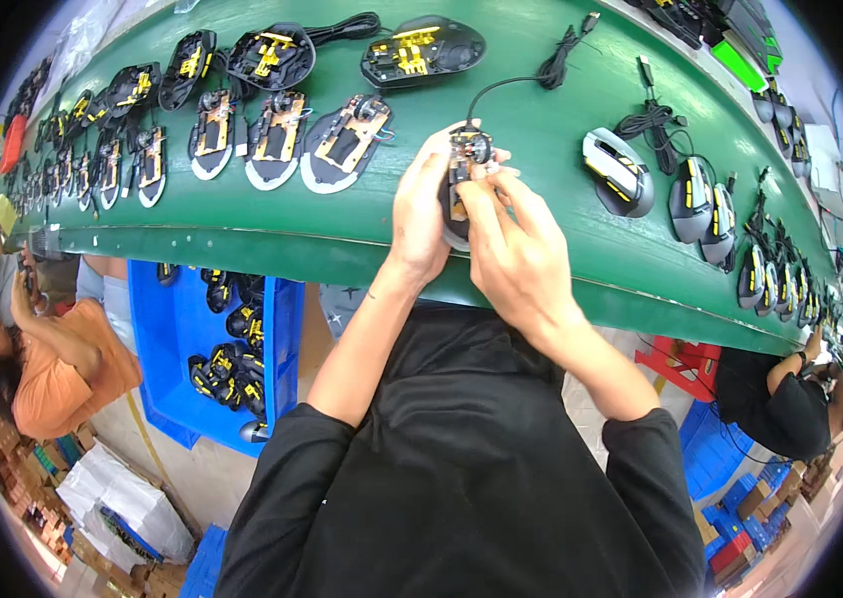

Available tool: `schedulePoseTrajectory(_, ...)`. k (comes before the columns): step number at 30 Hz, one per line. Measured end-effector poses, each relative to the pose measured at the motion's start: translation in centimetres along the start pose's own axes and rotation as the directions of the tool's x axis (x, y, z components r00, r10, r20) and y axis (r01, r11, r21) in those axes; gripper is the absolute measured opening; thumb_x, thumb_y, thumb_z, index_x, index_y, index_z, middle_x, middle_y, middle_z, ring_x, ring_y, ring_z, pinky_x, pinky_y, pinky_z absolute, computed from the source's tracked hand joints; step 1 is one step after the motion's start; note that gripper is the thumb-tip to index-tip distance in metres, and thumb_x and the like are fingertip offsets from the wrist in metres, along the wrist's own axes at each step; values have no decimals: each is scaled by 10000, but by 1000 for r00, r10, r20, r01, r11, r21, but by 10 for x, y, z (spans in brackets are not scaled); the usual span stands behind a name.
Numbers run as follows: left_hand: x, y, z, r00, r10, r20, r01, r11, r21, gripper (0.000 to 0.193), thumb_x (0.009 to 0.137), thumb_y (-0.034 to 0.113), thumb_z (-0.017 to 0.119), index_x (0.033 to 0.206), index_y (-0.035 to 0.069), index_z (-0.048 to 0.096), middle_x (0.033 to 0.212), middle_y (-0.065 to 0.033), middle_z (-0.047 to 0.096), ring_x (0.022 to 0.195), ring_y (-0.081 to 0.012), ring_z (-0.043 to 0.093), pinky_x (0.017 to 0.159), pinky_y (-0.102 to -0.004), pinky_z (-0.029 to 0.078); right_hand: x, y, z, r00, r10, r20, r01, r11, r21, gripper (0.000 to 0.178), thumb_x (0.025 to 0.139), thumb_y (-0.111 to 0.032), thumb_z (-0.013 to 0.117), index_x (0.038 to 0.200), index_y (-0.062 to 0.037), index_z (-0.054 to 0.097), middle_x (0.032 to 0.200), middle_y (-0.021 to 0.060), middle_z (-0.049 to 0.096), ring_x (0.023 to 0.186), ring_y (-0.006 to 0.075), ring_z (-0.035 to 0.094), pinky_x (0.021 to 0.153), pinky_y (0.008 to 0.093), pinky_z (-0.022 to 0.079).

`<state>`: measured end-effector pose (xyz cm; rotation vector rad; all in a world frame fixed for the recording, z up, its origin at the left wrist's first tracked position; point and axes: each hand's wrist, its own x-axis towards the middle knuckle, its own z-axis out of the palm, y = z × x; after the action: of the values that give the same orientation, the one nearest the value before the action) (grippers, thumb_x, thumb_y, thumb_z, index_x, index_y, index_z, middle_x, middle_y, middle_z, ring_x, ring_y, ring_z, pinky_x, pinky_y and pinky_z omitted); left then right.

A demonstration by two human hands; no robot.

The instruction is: The person assembles computer mice along a conveyor belt by fitting internal wiring and components onto mouse bases, pressing the top casings onto the bases by hand, and placing the assembled mice back on the belt.

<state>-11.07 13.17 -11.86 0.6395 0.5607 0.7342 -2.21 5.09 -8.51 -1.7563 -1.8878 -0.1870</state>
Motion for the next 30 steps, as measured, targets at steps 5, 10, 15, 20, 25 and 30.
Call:
schedulePoseTrajectory(5,-2,16,-12,994,-104,22,106,958,-266,441,1036,316,348,1269,-13,526,1163,-210,643,1044,-320,652,847,-466,572,5,56,-46,979,196,61,-194,980,-45,415,793,-61,692,1198,-54,599,1194,156,629,1131,328,568,963,411,461)
schedulePoseTrajectory(10,-4,21,2,995,-93,-43,92,995,-32,313,965,160,550,1217,-26,535,1142,-211,645,1039,-304,660,808,-438,597,-28,96,-43,914,401,63,-388,908,-157,564,804,-156,755,1333,-84,574,1308,161,598,1160,334,560,1015,413,423)
schedulePoseTrajectory(15,-8,22,0,999,-43,-33,42,999,-15,316,923,88,603,1212,-13,524,1134,-152,645,1024,-234,661,827,-369,590,9,15,-31,852,512,-108,-472,841,264,469,803,-233,787,1239,-103,673,1161,178,670,1013,298,628,907,370,495)
schedulePoseTrajectory(20,-13,16,3,999,-34,-10,31,969,-246,385,1040,337,407,1267,54,537,1178,-62,617,1070,-144,594,928,-311,480,17,-29,12,896,439,-63,-437,899,37,565,823,-240,753,1349,-119,585,1349,254,522,996,359,578,930,414,468)
schedulePoseTrajectory(25,-7,20,-6,998,18,53,-11,991,-132,323,1002,204,548,1274,29,540,1166,-43,595,1073,-107,563,926,-272,460,14,-3,22,809,572,139,-476,497,726,590,860,-177,711,1398,-45,511,1467,262,417,1314,407,467,1048,412,414)
schedulePoseTrajectory(30,-11,23,-4,998,53,-33,-53,998,20,409,913,145,675,1271,12,530,1169,-59,597,1062,-135,581,912,-283,481,12,-28,16,916,380,129,-402,861,313,774,838,-143,717,1490,-9,323,1495,374,250,1321,516,398,1038,430,438)
